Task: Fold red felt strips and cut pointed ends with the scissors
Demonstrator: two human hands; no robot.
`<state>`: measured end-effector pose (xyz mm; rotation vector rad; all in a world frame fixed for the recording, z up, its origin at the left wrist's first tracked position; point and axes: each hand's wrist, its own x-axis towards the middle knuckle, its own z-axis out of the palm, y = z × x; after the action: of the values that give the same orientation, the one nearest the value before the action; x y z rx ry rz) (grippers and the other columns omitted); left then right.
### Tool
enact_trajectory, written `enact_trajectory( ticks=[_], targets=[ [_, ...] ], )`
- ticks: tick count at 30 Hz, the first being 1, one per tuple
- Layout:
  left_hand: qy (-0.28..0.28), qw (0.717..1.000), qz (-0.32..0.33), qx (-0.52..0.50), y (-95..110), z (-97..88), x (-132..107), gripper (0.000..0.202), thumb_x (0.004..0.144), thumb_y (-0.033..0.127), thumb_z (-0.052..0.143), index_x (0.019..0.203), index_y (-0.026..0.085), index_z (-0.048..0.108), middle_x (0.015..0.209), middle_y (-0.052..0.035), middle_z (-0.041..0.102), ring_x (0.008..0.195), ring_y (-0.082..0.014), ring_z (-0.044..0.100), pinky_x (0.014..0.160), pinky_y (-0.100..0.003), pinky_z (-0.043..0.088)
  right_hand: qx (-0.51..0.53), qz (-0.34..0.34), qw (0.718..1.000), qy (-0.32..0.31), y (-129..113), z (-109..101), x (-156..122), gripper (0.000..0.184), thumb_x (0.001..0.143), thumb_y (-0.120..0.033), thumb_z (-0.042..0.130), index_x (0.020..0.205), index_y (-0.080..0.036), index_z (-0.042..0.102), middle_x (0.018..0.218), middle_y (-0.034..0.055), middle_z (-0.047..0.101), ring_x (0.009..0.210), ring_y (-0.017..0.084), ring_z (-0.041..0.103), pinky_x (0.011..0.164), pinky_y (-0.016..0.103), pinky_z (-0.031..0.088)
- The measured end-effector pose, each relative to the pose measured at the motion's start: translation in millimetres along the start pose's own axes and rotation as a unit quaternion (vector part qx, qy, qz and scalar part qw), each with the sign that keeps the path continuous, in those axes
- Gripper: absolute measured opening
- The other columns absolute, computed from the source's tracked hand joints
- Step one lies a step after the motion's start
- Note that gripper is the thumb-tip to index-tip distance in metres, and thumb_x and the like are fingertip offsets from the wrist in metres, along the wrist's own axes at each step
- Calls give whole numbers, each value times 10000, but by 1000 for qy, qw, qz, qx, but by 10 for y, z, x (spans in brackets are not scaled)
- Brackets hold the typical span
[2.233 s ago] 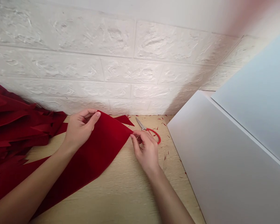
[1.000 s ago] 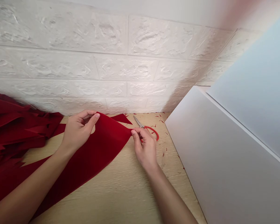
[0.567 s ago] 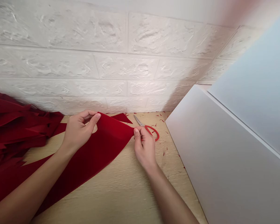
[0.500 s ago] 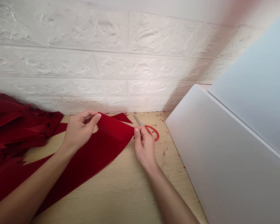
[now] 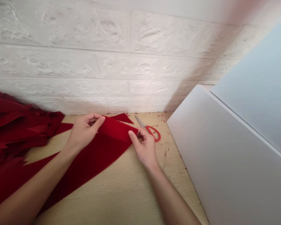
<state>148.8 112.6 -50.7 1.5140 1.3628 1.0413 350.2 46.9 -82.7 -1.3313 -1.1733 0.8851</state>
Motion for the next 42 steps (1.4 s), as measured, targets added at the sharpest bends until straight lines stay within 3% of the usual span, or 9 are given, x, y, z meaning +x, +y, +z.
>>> enact_trajectory(
  ticks=[3, 18, 26, 36, 42],
  targets=[
    [-2, 1000, -3, 6, 13, -4, 1, 360, 850, 540, 631, 855, 186, 699, 789, -38, 735, 677, -163, 628, 608, -273, 446, -11, 1, 1000, 9, 27, -11, 13, 378, 852, -542, 681, 696, -201, 638, 708, 19, 638, 661, 154, 549, 634, 281, 452],
    [-3, 999, 21, 31, 70, -75, 5, 315, 856, 505, 640, 856, 195, 699, 738, -9, 708, 667, -161, 643, 590, -258, 506, 0, 25, 999, -36, -31, -22, 12, 442, 867, -616, 624, 707, -204, 639, 717, 27, 652, 684, 173, 570, 672, 298, 470],
    [0, 999, 34, 23, 53, -71, 5, 299, 853, 486, 649, 855, 190, 692, 741, -15, 700, 661, -160, 634, 588, -268, 528, -42, 17, 999, 12, 33, -46, 25, 566, 831, -639, 662, 552, -214, 413, 570, -34, 408, 569, 115, 360, 554, 268, 315],
    [-11, 999, 38, 25, 54, -91, 14, 326, 868, 515, 640, 874, 195, 701, 798, -32, 738, 697, -176, 670, 606, -272, 525, -12, 30, 999, 4, 19, -28, 36, 552, 802, -637, 694, 564, -219, 423, 587, -30, 431, 574, 116, 376, 554, 266, 334],
    [13, 997, 62, 47, 40, -89, 19, 272, 885, 465, 629, 856, 202, 696, 750, -6, 699, 671, -151, 633, 607, -261, 507, 11, 31, 999, -7, -9, -14, 36, 537, 803, -629, 693, 570, -218, 438, 588, -35, 418, 573, 114, 366, 566, 265, 330]
  ],
)
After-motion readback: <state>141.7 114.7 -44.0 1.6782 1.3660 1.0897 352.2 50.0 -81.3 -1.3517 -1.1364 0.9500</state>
